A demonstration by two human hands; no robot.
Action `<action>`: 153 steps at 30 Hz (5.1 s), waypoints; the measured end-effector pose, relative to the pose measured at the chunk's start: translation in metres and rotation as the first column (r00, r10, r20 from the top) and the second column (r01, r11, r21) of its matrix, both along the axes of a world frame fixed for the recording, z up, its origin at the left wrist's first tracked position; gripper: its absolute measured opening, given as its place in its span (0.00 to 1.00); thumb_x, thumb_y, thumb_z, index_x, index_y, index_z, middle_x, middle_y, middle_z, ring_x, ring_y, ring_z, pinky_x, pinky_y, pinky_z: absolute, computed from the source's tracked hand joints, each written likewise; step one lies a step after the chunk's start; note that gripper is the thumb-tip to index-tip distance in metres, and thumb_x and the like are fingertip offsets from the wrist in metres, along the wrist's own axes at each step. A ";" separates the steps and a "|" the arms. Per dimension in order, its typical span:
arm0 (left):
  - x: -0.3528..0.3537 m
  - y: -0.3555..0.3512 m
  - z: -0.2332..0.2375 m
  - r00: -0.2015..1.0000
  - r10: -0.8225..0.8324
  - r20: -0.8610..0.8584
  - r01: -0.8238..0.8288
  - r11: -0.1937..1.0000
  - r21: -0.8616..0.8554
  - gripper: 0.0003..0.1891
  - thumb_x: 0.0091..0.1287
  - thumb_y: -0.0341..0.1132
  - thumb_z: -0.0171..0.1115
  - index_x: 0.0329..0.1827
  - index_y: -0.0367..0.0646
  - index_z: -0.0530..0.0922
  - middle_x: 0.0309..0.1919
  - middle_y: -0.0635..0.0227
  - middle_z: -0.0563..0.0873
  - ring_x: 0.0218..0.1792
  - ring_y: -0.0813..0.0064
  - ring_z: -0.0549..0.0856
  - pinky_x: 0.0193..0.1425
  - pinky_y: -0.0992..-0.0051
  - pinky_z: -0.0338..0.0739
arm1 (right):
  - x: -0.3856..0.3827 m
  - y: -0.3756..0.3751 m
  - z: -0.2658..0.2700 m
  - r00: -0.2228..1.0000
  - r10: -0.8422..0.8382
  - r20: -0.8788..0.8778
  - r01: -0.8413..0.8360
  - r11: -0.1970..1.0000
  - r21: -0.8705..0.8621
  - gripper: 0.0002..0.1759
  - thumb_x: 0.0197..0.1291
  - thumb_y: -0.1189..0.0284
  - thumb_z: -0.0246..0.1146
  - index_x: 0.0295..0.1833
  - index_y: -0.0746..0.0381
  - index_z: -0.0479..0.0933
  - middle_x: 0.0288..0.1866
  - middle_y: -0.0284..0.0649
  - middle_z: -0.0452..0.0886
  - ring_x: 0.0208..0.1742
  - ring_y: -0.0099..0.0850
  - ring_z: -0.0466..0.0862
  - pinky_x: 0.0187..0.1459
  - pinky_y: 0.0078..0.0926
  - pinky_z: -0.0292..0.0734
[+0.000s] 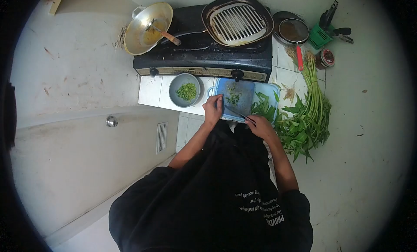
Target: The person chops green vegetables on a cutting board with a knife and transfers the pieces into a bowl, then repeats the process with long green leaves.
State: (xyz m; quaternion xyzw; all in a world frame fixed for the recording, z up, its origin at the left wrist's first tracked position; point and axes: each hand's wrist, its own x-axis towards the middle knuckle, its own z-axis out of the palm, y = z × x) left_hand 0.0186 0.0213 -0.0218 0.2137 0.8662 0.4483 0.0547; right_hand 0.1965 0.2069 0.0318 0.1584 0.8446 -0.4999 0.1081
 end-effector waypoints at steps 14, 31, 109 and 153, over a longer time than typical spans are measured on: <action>-0.009 -0.013 -0.005 0.987 -0.059 0.147 0.060 0.998 -0.002 0.12 0.75 0.32 0.62 0.54 0.36 0.87 0.35 0.55 0.89 0.32 0.67 0.87 0.42 0.68 0.82 | -0.073 0.056 -0.026 0.976 0.056 -0.213 -0.003 0.970 0.242 0.15 0.71 0.62 0.65 0.52 0.63 0.84 0.43 0.53 0.87 0.42 0.55 0.85 0.44 0.46 0.80; 0.025 0.082 0.020 0.783 -0.602 0.159 0.618 0.723 -0.308 0.13 0.71 0.40 0.66 0.52 0.42 0.86 0.48 0.53 0.89 0.46 0.47 0.89 0.50 0.54 0.84 | 0.057 0.030 0.024 0.750 -0.606 -0.266 0.614 0.787 -0.064 0.17 0.74 0.65 0.65 0.57 0.68 0.81 0.42 0.54 0.87 0.42 0.47 0.87 0.47 0.36 0.80; 0.090 0.135 0.010 0.628 -0.775 0.070 0.715 0.540 -0.445 0.14 0.68 0.39 0.61 0.44 0.36 0.82 0.44 0.47 0.88 0.43 0.43 0.89 0.51 0.49 0.85 | 0.090 -0.002 0.020 0.615 -0.746 -0.253 0.765 0.643 -0.038 0.20 0.74 0.66 0.65 0.61 0.71 0.80 0.48 0.54 0.88 0.48 0.44 0.89 0.53 0.35 0.81; -0.019 0.013 0.014 0.865 -0.440 0.242 0.501 0.725 -0.473 0.18 0.70 0.44 0.67 0.53 0.41 0.78 0.48 0.46 0.86 0.50 0.46 0.87 0.53 0.51 0.82 | 0.082 -0.005 0.022 0.600 -0.755 -0.265 0.769 0.635 -0.069 0.18 0.74 0.66 0.65 0.60 0.68 0.81 0.48 0.53 0.88 0.47 0.46 0.89 0.52 0.36 0.81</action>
